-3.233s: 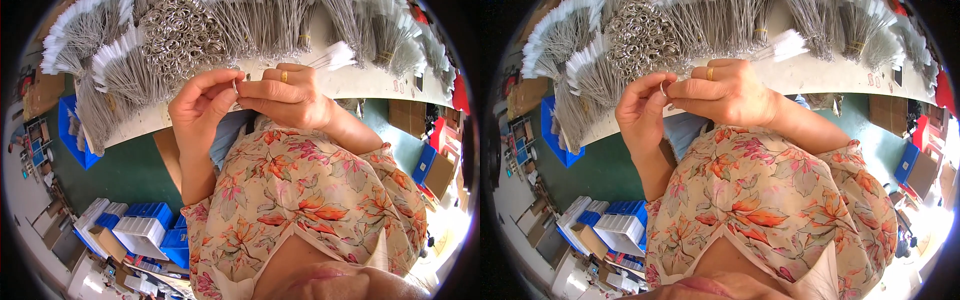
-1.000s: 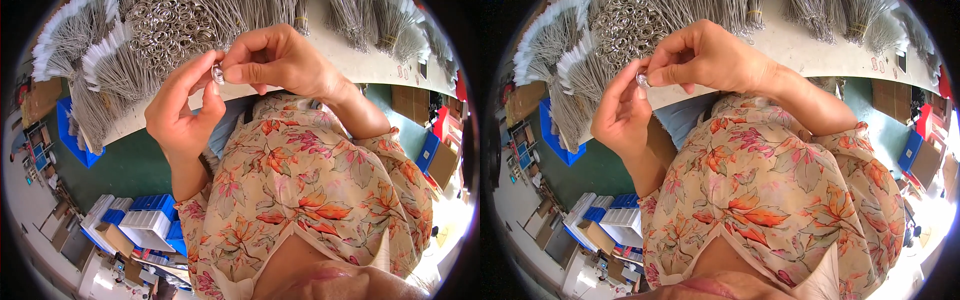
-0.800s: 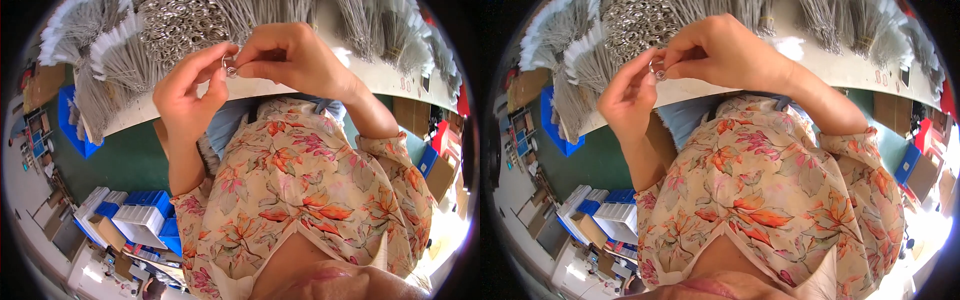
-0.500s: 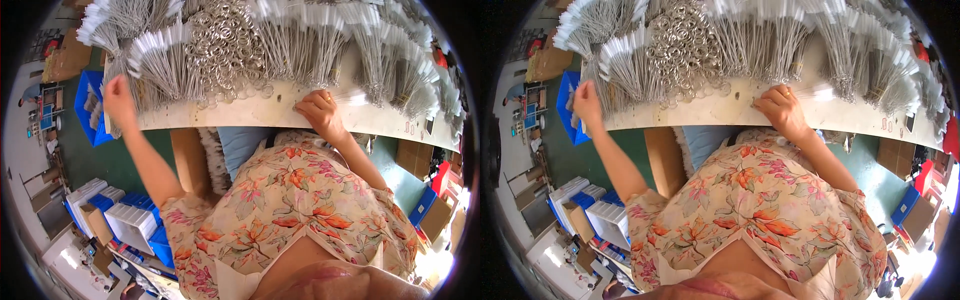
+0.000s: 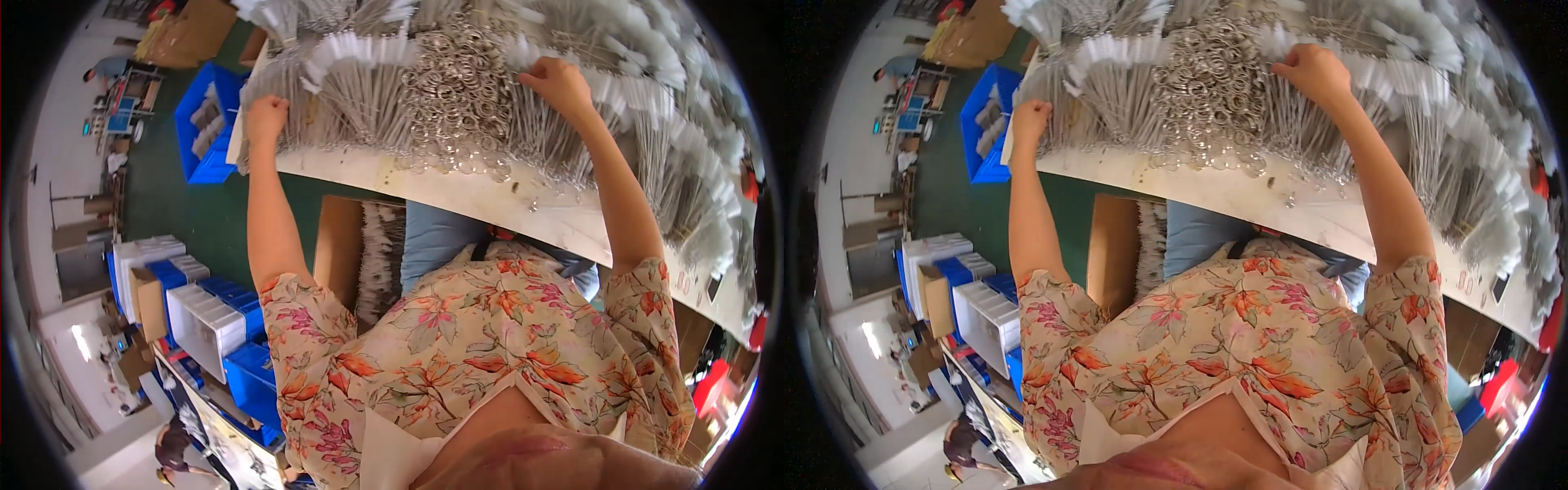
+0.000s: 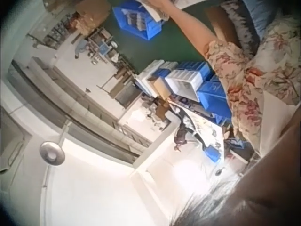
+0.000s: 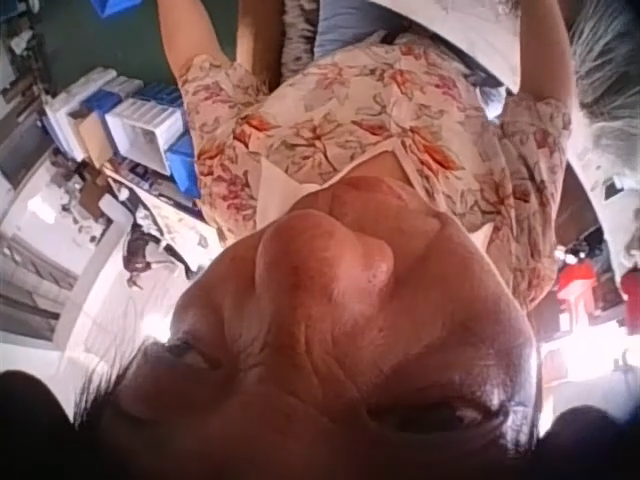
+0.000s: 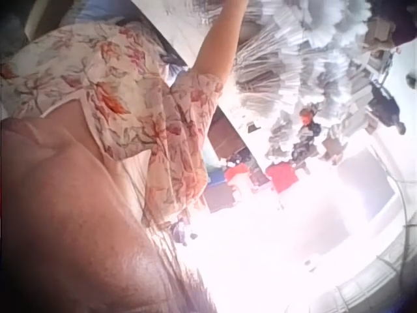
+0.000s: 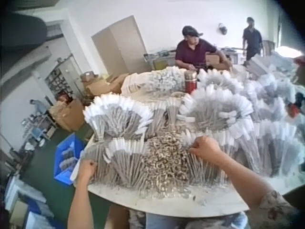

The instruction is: The person is seen manufacturing white brushes with metal handles.

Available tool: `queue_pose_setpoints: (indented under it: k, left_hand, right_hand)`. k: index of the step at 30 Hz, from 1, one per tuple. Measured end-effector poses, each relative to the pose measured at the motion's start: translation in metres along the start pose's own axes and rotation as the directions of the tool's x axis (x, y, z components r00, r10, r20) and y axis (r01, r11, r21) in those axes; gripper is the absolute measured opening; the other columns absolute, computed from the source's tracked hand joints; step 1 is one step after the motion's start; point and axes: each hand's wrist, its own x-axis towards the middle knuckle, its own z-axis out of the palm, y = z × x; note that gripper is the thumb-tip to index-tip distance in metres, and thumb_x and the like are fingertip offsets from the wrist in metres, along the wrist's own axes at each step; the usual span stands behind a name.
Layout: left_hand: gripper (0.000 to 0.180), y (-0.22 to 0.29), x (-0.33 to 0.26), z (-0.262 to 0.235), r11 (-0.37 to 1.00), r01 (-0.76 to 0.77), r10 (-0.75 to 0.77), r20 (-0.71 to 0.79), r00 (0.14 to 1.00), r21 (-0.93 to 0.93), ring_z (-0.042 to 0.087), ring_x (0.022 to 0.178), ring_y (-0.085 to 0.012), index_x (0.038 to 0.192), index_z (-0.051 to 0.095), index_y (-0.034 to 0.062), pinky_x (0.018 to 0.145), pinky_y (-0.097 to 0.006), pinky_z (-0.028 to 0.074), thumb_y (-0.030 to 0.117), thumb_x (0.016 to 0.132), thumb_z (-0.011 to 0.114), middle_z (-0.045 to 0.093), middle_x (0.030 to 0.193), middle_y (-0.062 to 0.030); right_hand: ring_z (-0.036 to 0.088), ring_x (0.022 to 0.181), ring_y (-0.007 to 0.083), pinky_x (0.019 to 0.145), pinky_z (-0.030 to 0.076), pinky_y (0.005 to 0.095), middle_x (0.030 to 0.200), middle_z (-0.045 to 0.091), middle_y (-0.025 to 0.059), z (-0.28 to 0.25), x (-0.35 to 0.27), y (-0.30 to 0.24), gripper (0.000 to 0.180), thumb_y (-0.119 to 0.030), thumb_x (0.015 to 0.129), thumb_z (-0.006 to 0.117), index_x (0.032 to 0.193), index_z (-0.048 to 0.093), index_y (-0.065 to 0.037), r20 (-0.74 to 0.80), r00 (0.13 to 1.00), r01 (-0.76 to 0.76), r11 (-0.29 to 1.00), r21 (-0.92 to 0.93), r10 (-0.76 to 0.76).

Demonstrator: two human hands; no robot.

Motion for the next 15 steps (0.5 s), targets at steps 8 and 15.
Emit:
queue_pose_setpoints:
  k: [8,15]
  left_hand:
    - [0.020,0.035,-0.020,-0.031,0.997,0.054,-0.059,-0.111,0.992,-0.050,0.064,0.074,-0.0258,0.081,0.067,0.0093,0.067,-0.038,0.049,0.026,0.077,0.056,0.067,0.076,-0.0069]
    - [0.034,0.086,-0.030,-0.009,0.918,-0.150,0.076,-0.209,0.975,-0.368,0.061,0.070,-0.0276,0.080,0.062,0.0022,0.066,-0.039,0.045,0.035,0.083,0.055,0.063,0.072,-0.0160]
  right_hand:
    - [0.060,0.068,0.0183,0.066,0.047,0.0328,0.076,0.064,0.0092,-0.011,-0.007,0.017,0.029,-0.028,0.075,0.059,0.091,0.064,-0.004,-0.173,0.983,0.002,0.926,0.379,0.068]
    - [0.048,0.059,0.0096,0.055,0.039,0.0228,0.067,0.052,-0.0005,-0.110,-0.087,0.067,0.023,-0.027,0.088,0.050,0.093,0.063,-0.009,-0.305,0.881,0.027,0.606,0.795,0.361]
